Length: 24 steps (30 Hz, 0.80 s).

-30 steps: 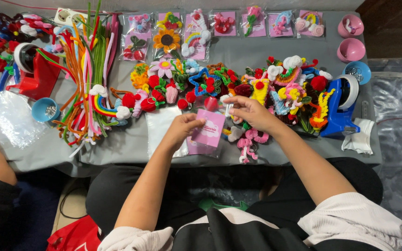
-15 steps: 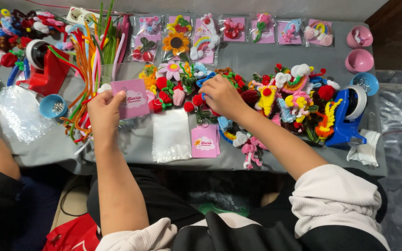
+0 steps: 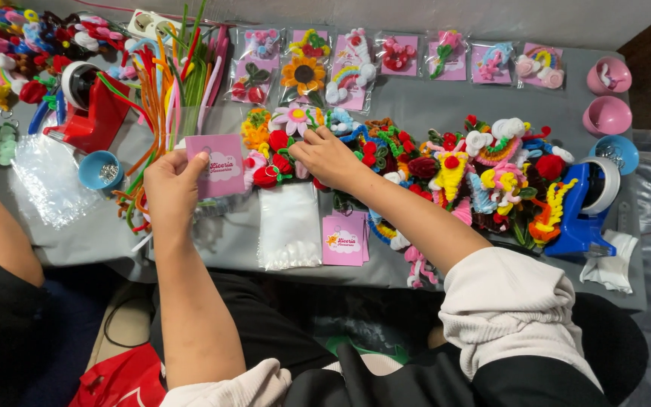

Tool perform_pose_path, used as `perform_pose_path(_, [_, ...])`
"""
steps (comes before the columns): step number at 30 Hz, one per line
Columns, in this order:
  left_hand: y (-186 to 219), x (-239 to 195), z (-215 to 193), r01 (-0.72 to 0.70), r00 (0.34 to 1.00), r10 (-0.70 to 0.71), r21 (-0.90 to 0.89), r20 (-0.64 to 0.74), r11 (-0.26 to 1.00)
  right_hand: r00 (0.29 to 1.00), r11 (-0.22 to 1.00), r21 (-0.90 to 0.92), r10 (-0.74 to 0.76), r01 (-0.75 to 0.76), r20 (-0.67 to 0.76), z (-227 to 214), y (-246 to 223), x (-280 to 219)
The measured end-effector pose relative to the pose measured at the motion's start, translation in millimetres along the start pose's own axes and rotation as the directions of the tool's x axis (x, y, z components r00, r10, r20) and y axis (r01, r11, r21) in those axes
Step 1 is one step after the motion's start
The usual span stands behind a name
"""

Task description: The person trims a colorful craft item using pliers, then places a rainbow-shaped item and a pink fabric item into clear plastic bags with printed cards.

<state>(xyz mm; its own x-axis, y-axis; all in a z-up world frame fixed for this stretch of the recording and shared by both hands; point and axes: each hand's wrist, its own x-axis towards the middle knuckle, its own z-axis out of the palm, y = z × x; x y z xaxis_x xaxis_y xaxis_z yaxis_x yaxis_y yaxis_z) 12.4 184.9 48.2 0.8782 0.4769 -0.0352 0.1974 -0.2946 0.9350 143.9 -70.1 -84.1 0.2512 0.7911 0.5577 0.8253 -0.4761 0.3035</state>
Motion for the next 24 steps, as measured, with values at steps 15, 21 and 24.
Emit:
perform_pose_path(15, [12,-10,1,-0.015,0.999,0.013,0.071,0.03,0.997,0.892,0.686,0.575,0.39,-0.446,0.226,-51,2,-20])
perform_pose_path(21, [5,-11,9,-0.057,0.994,0.05,0.069,0.096,0.996,0.669,-0.056,0.82,0.547,-0.57,0.503,-146,1,-29])
perform_pose_path(24, [7,-17,21,-0.074,0.989,0.063,0.086,0.133,0.994,0.542,-0.464,0.749,0.518,-0.472,0.662,-185,-4,-35])
